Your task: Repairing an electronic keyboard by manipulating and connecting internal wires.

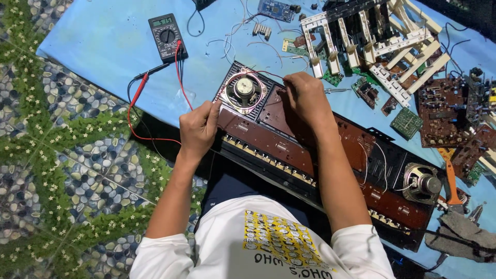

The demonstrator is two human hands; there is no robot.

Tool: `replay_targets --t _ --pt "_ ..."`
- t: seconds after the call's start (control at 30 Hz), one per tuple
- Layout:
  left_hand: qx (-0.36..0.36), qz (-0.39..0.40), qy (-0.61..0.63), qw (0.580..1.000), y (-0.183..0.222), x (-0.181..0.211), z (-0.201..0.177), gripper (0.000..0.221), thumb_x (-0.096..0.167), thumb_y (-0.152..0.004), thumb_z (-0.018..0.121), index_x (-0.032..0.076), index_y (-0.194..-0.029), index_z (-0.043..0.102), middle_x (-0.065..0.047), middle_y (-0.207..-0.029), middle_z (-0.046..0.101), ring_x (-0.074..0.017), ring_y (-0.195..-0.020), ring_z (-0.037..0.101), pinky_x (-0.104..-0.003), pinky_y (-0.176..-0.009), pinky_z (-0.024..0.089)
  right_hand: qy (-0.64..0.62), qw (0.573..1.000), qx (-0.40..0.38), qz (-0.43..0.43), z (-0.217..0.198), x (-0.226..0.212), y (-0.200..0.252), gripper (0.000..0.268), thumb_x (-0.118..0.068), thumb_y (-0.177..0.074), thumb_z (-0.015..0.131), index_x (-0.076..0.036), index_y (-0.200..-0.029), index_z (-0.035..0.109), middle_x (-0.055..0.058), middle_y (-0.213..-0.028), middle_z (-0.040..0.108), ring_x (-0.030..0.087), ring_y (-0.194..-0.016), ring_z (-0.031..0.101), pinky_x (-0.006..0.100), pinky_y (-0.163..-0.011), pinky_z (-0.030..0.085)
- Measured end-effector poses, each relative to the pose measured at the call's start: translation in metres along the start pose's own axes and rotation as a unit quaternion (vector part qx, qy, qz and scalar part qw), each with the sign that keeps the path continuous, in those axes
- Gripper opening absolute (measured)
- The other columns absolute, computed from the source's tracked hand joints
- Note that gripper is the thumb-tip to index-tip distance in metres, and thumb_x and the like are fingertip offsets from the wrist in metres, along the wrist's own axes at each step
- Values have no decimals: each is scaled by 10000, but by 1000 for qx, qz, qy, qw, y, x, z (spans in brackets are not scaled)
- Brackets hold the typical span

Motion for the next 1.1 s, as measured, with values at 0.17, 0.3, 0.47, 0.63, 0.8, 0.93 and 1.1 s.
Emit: replay_targets --t 0.17,0.3,0.47,0.63,0.8,0.93,1.1 --pt "12 2 -4 1000 2 -5 2 477 243 -1114 581 141 -664 458 -103 -488 442 -316 -472 575 -316 -468 457 6 1000 3 -1 0 -4 -1 185 -21 -909 716 -64 -1086 750 118 -925 708 327 -884 742 384 -786 610" --pt "12 6 -4 1000 4 -6 -1 459 234 -1114 583 133 -678 482 -134 -514 453 -357 -515 595 -350 -477 472 11 1000 8 4 7 0 0 199 -41 -907 725 -84 -1099 752 110 -950 710 324 -900 739 390 -795 613" --pt "14 -6 8 1000 7 -7 0 461 246 -1111 586 138 -673 491 -120 -506 459 -348 -513 598 -338 -481 473 -7 1000 12 0 2 -7 -3 180 -27 -922 723 -77 -1090 761 108 -931 720 319 -894 742 378 -800 610" --pt "18 -8 9 1000 7 -7 1 468 245 -1112 580 135 -667 490 -121 -512 465 -351 -517 600 -345 -481 472 -32 999 18 8 0 -10 -4 161 -37 -933 725 -78 -1083 770 105 -926 731 312 -894 747 369 -801 611" --pt "20 -16 25 999 9 -8 1 465 229 -1107 589 125 -663 498 -134 -508 465 -368 -513 595 -341 -476 465 -99 994 19 33 -8 -19 -6 186 33 -884 757 -47 -1050 779 141 -895 751 355 -869 743 393 -755 613" --pt "26 -14 23 999 9 -8 2 466 234 -1107 591 132 -661 498 -121 -502 466 -358 -512 600 -336 -479 469 -119 990 26 70 3 -8 -2 188 33 -894 749 -54 -1055 793 118 -868 758 321 -832 746 357 -753 611" --pt "21 -14 25 999 9 -5 0 459 222 -1104 588 122 -665 500 -132 -514 477 -372 -520 600 -347 -481 469 -114 991 52 55 12 -2 -2 175 8 -876 772 -78 -1026 798 103 -856 764 310 -815 750 359 -720 615"
Point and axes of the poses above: each hand's wrist, its own y-axis away from the middle knuckle, its own z-axis out of the palm, x = y × z, the point moved 1 cm from there along -y, towards the middle knuckle
